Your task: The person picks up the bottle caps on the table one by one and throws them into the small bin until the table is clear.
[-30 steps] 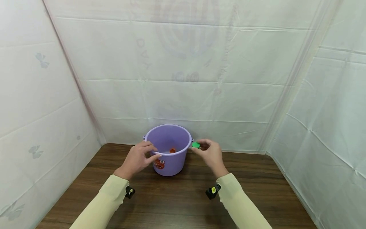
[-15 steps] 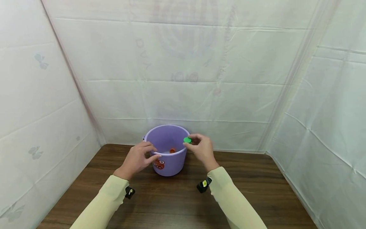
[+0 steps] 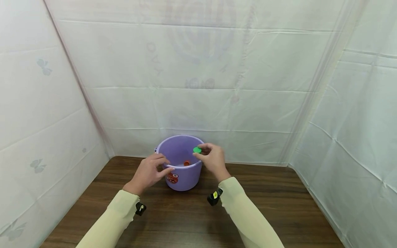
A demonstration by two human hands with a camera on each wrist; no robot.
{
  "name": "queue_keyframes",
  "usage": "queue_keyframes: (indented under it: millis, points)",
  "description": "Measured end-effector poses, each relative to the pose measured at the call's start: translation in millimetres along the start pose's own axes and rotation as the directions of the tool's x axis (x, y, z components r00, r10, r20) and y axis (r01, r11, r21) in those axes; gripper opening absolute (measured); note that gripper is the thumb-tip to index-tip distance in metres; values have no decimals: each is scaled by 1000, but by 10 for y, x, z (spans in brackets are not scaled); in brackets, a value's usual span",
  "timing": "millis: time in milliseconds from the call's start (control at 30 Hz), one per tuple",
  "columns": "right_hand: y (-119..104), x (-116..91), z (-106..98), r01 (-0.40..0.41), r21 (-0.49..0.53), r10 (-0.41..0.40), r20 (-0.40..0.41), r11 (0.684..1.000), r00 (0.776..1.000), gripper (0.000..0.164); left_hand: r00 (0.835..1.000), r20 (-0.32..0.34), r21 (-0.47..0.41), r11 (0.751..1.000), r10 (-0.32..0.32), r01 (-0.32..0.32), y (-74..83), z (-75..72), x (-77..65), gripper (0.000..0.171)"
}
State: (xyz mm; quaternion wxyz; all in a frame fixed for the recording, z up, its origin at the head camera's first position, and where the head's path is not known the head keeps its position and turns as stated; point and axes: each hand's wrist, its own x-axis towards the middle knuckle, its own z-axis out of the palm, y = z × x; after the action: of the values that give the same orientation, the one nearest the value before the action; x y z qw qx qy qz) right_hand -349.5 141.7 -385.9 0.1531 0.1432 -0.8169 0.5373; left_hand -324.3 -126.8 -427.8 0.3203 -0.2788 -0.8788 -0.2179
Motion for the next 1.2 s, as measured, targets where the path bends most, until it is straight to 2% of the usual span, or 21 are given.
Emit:
queue_keyframes:
  millis: [500, 967, 1200]
  points:
    - [32, 40, 91, -32, -6, 32, 2, 999, 999, 31, 1000, 16, 6, 1000, -3, 3, 14, 7, -13, 22]
    - [19, 79, 137, -7, -62, 7, 7, 998, 1000, 33, 1000, 14, 16, 1000, -3, 3, 6, 8, -13, 22]
    - [5, 88, 169, -26, -38, 27, 14, 999, 1000, 37, 1000, 24, 13, 1000, -17, 17, 14, 6, -11, 22]
